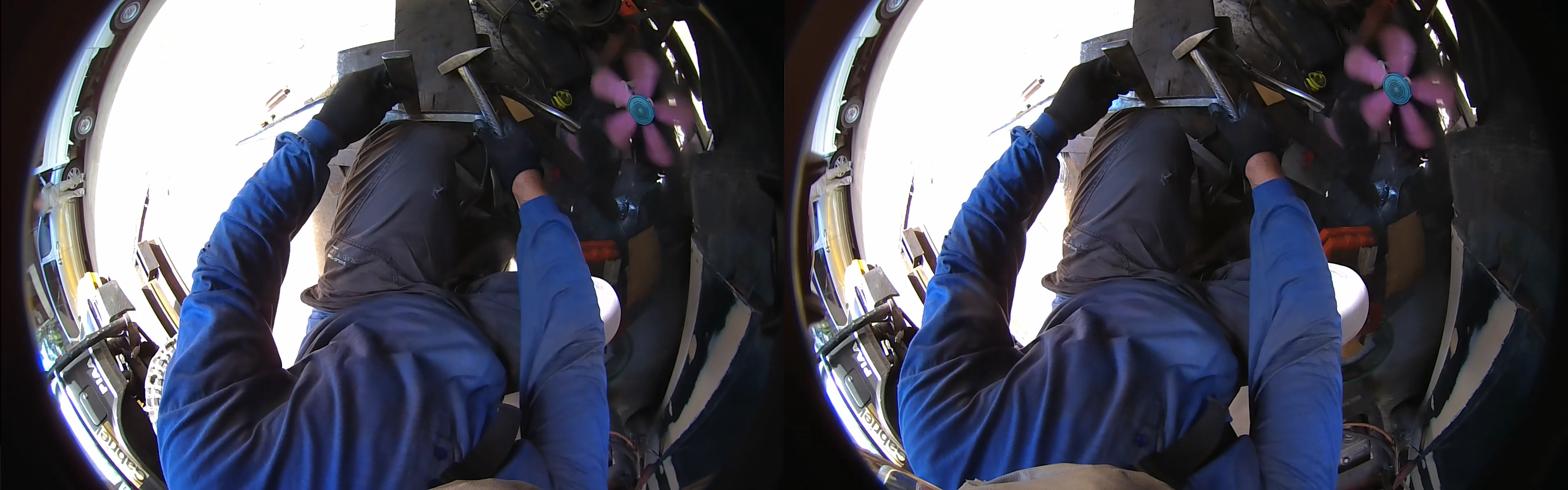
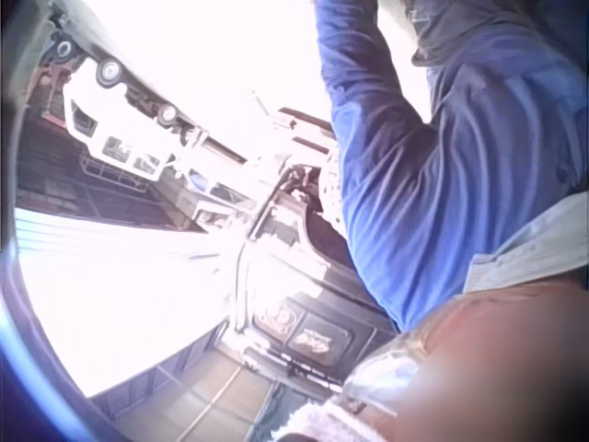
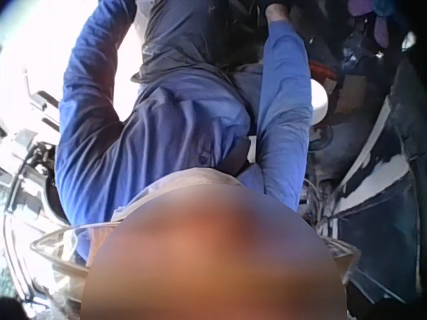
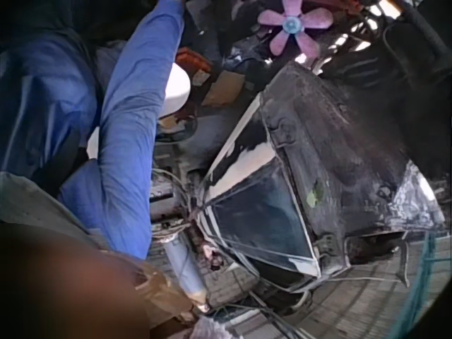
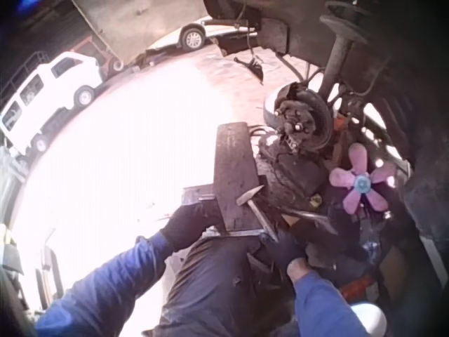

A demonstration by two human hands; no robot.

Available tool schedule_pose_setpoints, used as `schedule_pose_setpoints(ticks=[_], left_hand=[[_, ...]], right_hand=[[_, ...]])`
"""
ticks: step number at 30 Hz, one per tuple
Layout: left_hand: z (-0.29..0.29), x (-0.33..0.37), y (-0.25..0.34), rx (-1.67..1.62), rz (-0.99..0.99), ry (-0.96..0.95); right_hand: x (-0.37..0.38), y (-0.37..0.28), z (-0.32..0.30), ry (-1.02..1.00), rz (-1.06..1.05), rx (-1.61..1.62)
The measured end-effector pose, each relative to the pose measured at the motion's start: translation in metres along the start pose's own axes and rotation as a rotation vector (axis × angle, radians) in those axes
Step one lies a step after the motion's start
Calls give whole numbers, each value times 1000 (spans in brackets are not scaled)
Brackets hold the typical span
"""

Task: The person sits under a vehicle and uses a hammer and metal bar to adjust or remove a metal component near the engine. They repeatedly position the bar and strike it with the hammer to loosen or shift the part.

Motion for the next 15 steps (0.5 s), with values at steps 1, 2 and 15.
schedule_pose_setpoints(ticks=[1,2,15], left_hand=[[-1,1,2,18,6,27],[-4,1,3,38,12,57],[-128,-78,36,486,303,247]], right_hand=[[0,0,2,6,10,-26],[1,1,4,12,16,-51],[5,0,15,74,22,-67]])
Point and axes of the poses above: each hand's wrist, its own x-axis towards the middle knuckle, its own z-axis out of the palm, y = z × x, the point moved 5 cm from there along x, towards the middle knuckle, and after that the axes turned 8 degrees about -z, right-handed, at the moved point
